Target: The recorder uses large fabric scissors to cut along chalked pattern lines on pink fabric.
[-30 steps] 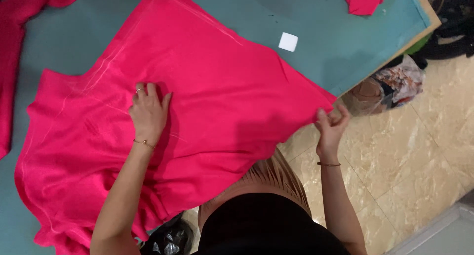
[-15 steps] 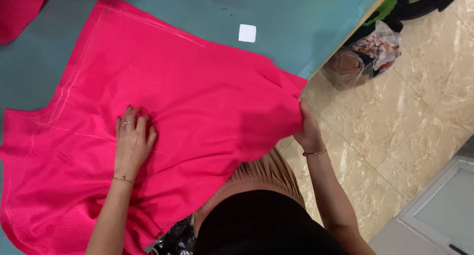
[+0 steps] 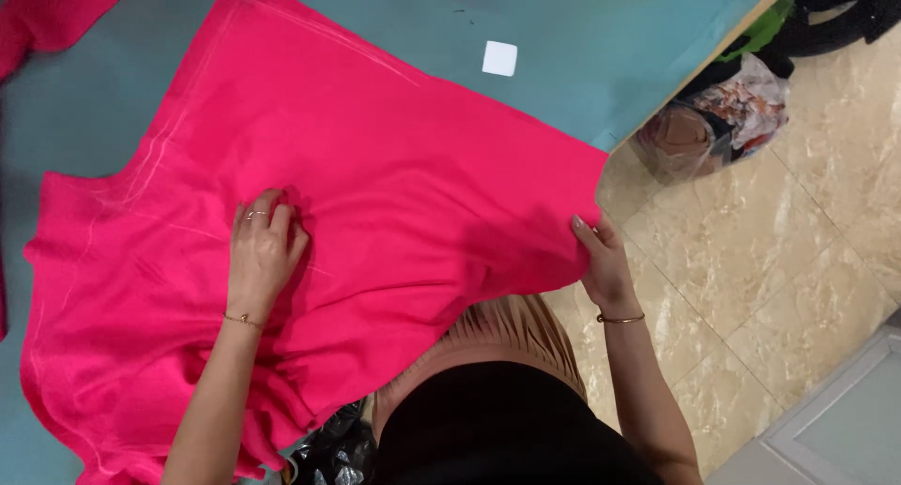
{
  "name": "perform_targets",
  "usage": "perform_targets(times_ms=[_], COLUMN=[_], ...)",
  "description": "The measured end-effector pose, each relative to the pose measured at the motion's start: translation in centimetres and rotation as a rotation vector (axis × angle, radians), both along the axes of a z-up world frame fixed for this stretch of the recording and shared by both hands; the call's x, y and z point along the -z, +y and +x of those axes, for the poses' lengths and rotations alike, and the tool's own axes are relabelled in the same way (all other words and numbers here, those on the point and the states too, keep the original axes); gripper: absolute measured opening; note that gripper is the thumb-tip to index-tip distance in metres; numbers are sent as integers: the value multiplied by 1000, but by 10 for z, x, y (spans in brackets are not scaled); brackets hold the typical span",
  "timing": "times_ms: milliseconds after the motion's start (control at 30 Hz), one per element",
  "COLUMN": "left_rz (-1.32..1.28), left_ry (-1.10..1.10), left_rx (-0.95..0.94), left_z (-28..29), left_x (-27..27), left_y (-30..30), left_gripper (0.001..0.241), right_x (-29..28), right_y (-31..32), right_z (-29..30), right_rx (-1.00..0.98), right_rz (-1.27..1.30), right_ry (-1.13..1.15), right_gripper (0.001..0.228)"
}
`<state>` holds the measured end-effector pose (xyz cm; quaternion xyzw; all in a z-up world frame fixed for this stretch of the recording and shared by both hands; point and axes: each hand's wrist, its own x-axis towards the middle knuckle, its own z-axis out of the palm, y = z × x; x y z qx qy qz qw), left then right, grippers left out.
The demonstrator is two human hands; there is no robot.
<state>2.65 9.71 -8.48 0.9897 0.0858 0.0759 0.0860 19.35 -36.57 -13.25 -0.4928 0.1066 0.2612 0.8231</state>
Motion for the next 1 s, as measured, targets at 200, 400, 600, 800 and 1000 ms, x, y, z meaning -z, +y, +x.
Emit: perform_targets(times_ms=[200, 400, 600, 800, 1000], left_rz=[30, 41, 43, -30, -5], left_ry=[28, 21, -35, -56, -46], left_rx=[-21, -27, 77, 51, -171], left_z=[-4, 8, 45, 71, 54], left_x=[13, 1, 7, 7, 24], left_y=[1, -12, -32, -33, -6], left_gripper=[25, 29, 28, 39, 45], right_x=[52, 58, 64, 68, 60], right_y=[-11, -3, -1, -13, -19], right_z=[8, 24, 28, 25, 26], right_rx=[-7, 134, 158, 45, 107], right_rz=[-113, -109, -245, -373, -537], right_ry=[-89, -98, -163, -182, -409], right_gripper=[22, 17, 16, 24, 41])
